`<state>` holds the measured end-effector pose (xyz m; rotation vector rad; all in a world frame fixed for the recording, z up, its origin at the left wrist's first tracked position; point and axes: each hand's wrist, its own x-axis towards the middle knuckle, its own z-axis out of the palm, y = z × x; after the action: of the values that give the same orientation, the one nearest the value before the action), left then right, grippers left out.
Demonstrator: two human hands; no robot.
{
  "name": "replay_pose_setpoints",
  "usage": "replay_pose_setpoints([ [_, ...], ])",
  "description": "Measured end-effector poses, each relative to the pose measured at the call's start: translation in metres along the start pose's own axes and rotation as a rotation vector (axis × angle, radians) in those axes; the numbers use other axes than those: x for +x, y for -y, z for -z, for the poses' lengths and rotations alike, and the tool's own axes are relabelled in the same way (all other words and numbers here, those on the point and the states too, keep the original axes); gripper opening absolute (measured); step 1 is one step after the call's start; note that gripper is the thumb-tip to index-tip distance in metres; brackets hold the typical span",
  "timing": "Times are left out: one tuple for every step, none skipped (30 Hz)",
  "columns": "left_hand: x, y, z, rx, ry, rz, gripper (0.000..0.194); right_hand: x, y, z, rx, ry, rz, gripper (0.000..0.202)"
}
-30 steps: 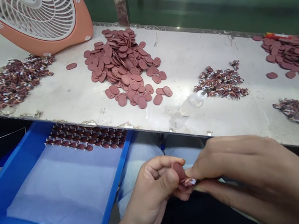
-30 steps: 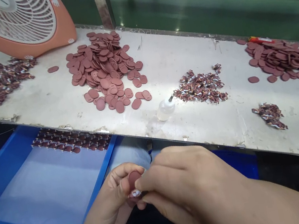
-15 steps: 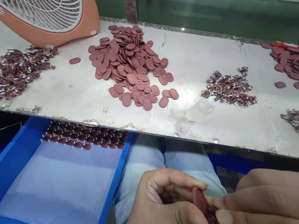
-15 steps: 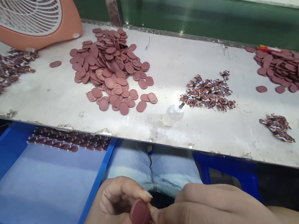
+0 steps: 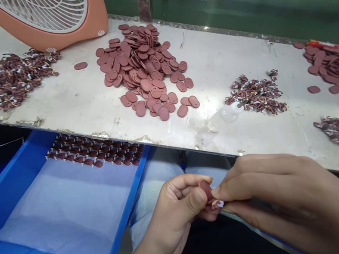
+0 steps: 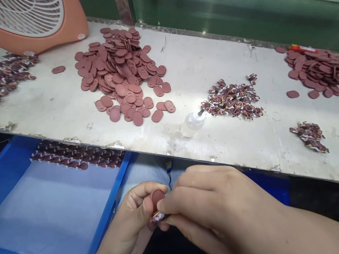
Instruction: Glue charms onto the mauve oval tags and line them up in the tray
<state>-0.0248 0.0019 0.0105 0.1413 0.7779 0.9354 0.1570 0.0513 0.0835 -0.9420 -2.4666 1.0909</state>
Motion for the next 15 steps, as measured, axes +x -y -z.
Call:
replay_pose_setpoints([
  [0.0, -0.0001, -0.0002, 0.001, -0.007, 0.007, 0.034, 0.0001, -0.0001, 0.0, 0.039, 0.019, -0.014, 0.009],
  [0.0, -0.0002, -0.0005, -0.001, -0.013, 0.012, 0.035, 0.0003, -0.0002, -0.0001, 0.072, 0.031, -0.027, 0.009],
  [0.0001, -0.0002, -0.0009, -0.003, -0.018, 0.017, 0.036, 0.0004, -0.0002, -0.0001, 0.09, 0.035, -0.035, 0.01],
  [0.0001, -0.0002, -0.0014, -0.006, -0.021, 0.018, 0.036, 0.0006, -0.0003, -0.0001, 0.094, 0.034, -0.04, 0.011],
  [0.0003, -0.0001, -0.0018, -0.008, -0.022, 0.02, 0.037, 0.0008, -0.0004, 0.0, 0.094, 0.033, -0.045, 0.012],
  [0.0004, 0.0, -0.0022, -0.01, -0.021, 0.019, 0.037, 0.001, -0.0005, 0.0001, 0.095, 0.03, -0.047, 0.012],
  [0.0006, 0.0002, -0.0024, -0.011, -0.022, 0.019, 0.037, 0.0013, -0.0007, 0.0003, 0.096, 0.029, -0.049, 0.012],
  [0.0008, 0.0003, -0.0025, -0.011, -0.021, 0.019, 0.038, 0.0017, -0.0008, 0.0006, 0.095, 0.028, -0.051, 0.011],
  [0.0011, 0.0004, -0.0023, -0.01, -0.02, 0.017, 0.038, 0.0021, -0.001, 0.0009, 0.093, 0.029, -0.048, 0.01],
  [0.0013, 0.0005, -0.0018, -0.008, -0.018, 0.014, 0.038, 0.0025, -0.001, 0.0013, 0.089, 0.03, -0.04, 0.01],
  [0.0016, 0.0007, -0.0012, -0.004, -0.016, 0.013, 0.037, 0.003, -0.0009, 0.0018, 0.084, 0.032, -0.03, 0.01],
  [0.0018, 0.001, -0.0003, -0.001, -0.013, 0.012, 0.037, 0.0036, -0.0006, 0.0022, 0.082, 0.036, -0.024, 0.011],
  [0.002, 0.0014, 0.0007, 0.0, -0.01, 0.014, 0.038, 0.0043, -0.0001, 0.0026, 0.078, 0.04, -0.025, 0.012],
  [0.0021, 0.0019, 0.0017, -0.001, -0.005, 0.015, 0.038, 0.0051, 0.0006, 0.0028, 0.076, 0.042, -0.028, 0.012],
  [0.0022, 0.0025, 0.0027, -0.006, -0.002, 0.014, 0.038, 0.006, 0.0015, 0.0029, 0.075, 0.036, -0.029, 0.012],
])
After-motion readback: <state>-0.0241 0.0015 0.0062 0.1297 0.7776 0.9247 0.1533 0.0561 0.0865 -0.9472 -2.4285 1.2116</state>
